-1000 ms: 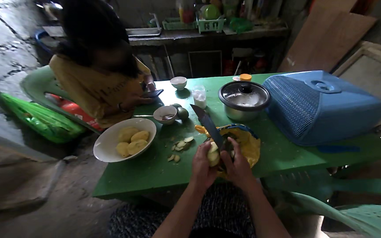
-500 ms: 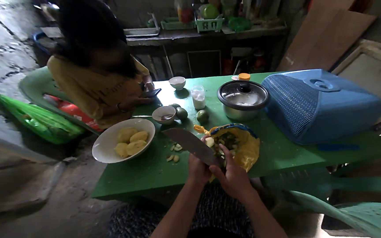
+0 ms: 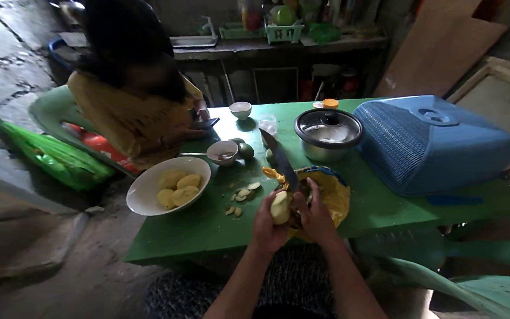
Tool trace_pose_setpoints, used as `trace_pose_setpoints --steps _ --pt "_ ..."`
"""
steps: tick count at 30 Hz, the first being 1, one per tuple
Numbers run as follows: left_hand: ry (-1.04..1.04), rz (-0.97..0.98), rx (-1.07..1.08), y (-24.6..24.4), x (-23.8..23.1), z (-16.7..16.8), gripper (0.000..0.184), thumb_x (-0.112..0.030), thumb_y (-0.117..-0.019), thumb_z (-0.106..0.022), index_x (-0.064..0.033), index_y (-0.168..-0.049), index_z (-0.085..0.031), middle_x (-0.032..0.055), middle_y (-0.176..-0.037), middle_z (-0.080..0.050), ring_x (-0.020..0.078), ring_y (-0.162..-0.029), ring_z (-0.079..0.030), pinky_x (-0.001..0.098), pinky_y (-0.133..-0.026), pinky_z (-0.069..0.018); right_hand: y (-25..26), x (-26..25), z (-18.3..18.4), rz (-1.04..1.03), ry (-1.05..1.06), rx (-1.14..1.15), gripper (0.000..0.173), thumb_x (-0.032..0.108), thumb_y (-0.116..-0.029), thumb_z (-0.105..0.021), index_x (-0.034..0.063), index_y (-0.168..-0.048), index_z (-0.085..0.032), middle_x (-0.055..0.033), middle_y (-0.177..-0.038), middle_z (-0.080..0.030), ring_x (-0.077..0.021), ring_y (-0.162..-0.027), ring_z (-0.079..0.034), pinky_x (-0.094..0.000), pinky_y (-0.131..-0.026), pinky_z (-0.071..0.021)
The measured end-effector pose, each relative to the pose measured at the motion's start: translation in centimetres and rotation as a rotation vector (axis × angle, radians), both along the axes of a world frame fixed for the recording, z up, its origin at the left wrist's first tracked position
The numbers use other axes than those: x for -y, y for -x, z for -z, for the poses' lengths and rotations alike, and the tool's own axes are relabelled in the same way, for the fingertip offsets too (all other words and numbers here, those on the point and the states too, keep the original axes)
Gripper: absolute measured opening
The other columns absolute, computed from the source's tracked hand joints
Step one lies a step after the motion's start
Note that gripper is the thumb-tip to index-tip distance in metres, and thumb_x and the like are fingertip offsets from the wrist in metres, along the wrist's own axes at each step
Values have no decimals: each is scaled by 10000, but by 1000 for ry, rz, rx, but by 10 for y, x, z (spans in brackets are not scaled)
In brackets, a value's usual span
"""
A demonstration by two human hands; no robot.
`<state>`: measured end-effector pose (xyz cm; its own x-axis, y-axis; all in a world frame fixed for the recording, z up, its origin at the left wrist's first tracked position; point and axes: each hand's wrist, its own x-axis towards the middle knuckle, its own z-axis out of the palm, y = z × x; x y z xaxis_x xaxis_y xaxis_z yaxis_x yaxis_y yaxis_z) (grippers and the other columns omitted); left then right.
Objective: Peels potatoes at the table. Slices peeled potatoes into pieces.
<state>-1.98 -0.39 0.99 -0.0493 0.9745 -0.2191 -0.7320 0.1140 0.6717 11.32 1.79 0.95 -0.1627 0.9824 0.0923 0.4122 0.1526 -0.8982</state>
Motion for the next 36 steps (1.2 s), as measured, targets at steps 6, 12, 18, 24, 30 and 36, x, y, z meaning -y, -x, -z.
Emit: trace_pose_setpoints --steps 6,12,18,24,30,36 --pt "57 69 189 17 1 -10 548 -482 -1083 -265 -16 -1195 -529 164 -922 -652 207 -689 -656 302 -577 -564 1 0 8 5 -69 -97 795 484 -1048 -482 31 -1613 -154 -217 -1236 -653 -244 -1036 -688 -456 -893 -574" --pt "-71 -143 -146 51 5 -14 379 -122 -1033 -447 -55 -1404 -413 155 -1060 -622 228 -810 -679 342 -667 -597 -1 7 5 28 -119 -52 839 454 -1029 -545 57 -1626 -109 -223 -1279 -626 -215 -932 -699 -429 -791 -595" --pt "-100 -461 -1274 174 2 -34 628 -290 -929 -731 -113 -1472 -469 165 -1391 -564 288 -1158 -623 511 -947 -534 1 3 -1 13 -88 28 882 386 -1007 -615 62 -1629 -81 -225 -1288 -606 -189 -881 -680 -400 -766 -585" --pt "169 -478 -1714 260 -10 -32 679 -209 -885 -788 -83 -1472 -471 295 -1410 -488 454 -1238 -553 604 -998 -483 10 -8 -7 -53 -11 -15 850 354 -1022 -598 100 -1635 -66 -161 -1091 -619 -134 -617 -589 -330 -541 -539" --pt "269 -269 -1841 285 -14 -12 570 -174 -892 -764 -56 -1404 -544 308 -1446 -460 509 -1247 -531 662 -995 -462 7 -13 -13 -138 137 -273 645 242 -1104 -407 108 -1627 -54 -25 -742 -587 -98 -498 -556 -259 -450 -518" --pt "15 -389 -1976 247 -39 -30 566 -203 -904 -756 -23 -1397 -547 328 -1483 -410 562 -1336 -410 719 -1054 -359 -3 -12 -7 -182 302 -673 505 279 -1125 -252 181 -1606 -135 -22 -740 -589 -84 -463 -519 -222 -419 -488"
